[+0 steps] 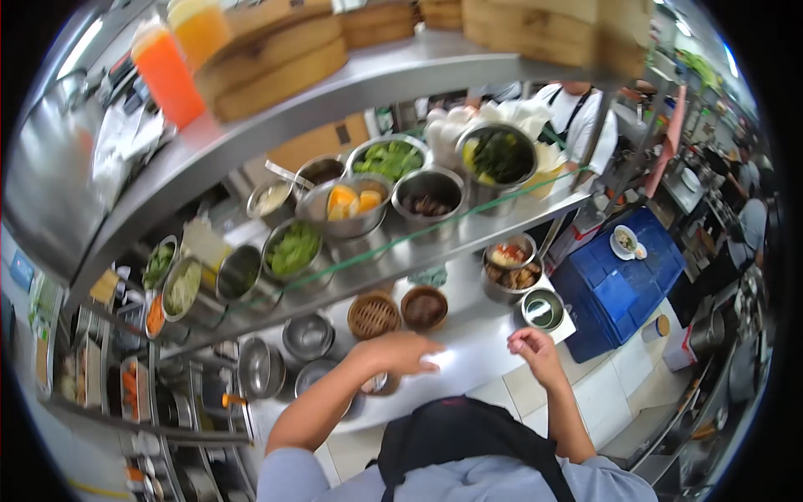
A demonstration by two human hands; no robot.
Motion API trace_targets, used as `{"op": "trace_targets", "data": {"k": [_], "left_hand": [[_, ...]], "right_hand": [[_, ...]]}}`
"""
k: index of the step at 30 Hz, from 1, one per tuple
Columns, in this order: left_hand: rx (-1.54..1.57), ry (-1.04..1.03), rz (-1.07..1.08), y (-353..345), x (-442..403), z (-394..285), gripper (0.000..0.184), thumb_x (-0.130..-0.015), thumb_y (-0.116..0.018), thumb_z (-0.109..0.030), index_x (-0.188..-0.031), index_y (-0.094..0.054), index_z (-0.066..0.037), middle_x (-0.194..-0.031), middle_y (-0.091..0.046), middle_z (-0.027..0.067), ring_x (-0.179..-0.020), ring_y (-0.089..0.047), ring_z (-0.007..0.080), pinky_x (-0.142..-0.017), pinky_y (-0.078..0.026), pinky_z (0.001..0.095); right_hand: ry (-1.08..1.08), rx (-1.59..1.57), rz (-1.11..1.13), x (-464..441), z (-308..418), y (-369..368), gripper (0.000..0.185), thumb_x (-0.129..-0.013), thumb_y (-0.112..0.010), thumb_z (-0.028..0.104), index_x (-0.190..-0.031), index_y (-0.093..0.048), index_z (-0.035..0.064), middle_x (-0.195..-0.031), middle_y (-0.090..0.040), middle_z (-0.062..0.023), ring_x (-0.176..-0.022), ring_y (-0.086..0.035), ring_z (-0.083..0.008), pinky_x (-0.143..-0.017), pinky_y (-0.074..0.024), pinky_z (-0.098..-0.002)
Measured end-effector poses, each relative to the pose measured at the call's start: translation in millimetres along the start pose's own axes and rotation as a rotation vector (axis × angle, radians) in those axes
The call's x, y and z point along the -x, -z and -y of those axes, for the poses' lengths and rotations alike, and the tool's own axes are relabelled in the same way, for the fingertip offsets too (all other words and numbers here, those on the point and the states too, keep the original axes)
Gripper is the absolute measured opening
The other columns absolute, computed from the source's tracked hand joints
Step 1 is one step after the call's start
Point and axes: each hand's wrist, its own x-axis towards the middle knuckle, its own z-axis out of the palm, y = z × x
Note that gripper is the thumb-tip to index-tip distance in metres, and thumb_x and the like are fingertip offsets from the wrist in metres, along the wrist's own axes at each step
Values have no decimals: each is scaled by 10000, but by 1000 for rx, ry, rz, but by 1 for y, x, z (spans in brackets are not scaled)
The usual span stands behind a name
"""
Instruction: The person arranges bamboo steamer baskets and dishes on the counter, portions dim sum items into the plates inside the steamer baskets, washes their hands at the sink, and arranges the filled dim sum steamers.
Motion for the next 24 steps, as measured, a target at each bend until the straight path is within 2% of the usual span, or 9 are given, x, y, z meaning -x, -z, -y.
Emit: {"op": "trace_targets", "data": {"k": [3,6,7,8,10,12,14,19,24], "left_hand": [[-168,-468,-399,116,86,-101,392,-969,-698,-339,-1256,-685,-72,-1163,-722,175,-1047,-688,358,-914,-544,450],[-408,-373,-725,230,144,-171,161,-922,-741,-197,-999,-735,-56,-745,-691,77,-584,-649,221,-610,-521,333],[-600,-71,-831,265,155,-203,140,-936,-691,-171,-962,-726,-38,-705,-666,81,-532,-621,174,-574,-502,309],[-681,-195,-962,309,149,-196,168,-952,-636,-179,-949,-713,-30,-689,-647,75,-529,-613,160,-572,-496,315],[-782,177,-953,377,149,-229,240,-959,-601,-246,-935,-694,-26,-728,-672,69,-638,-642,175,-622,-511,349],[-923,584,-942,400,148,-281,368,-912,-631,-228,-1243,-719,-93,-1210,-740,128,-1076,-698,325,-975,-534,418],[-1132,489,-999,461,142,-260,418,-921,-650,-236,-1317,-684,-107,-1278,-711,145,-1190,-656,320,-1041,-508,420],[-1102,343,-1190,530,100,-247,816,-897,-762,-434,-1535,-433,-46,-1550,-488,188,-1443,-444,327,-1208,-368,406],[-991,151,-1250,583,51,-220,694,-863,-783,-388,-1430,-532,-78,-1414,-570,199,-1332,-516,328,-1120,-432,415]], "right_hand": [[-33,0,-39,-1,-6,4,130,-988,-688,96,-1089,-663,16,-999,-687,-26,-918,-639,-99,-844,-526,-267],[-49,-26,-40,-8,-7,3,137,-983,-700,100,-1089,-666,20,-986,-691,-18,-913,-637,-93,-836,-522,-262],[-29,13,-38,-12,-9,1,136,-980,-709,111,-1085,-679,29,-969,-687,0,-876,-621,-68,-805,-513,-243],[-16,15,-35,-14,-10,0,136,-980,-709,111,-1085,-679,29,-969,-687,0,-876,-621,-68,-805,-513,-243],[-16,67,-13,-21,-12,-1,131,-983,-712,118,-1080,-689,33,-963,-681,14,-841,-600,-45,-772,-503,-225],[8,117,-8,-23,-7,-3,151,-981,-717,123,-1093,-693,24,-978,-682,14,-839,-595,-41,-769,-502,-222],[7,104,-18,-22,-1,-3,162,-977,-718,119,-1099,-691,15,-995,-691,0,-862,-608,-56,-792,-506,-232],[-15,32,-32,-20,-24,15,170,-963,-724,115,-1090,-694,7,-990,-706,-18,-876,-626,-81,-815,-512,-254],[-106,-22,-65,-14,-34,23,149,-944,-708,92,-1067,-701,7,-954,-706,-25,-855,-635,-104,-799,-525,-275]]}}
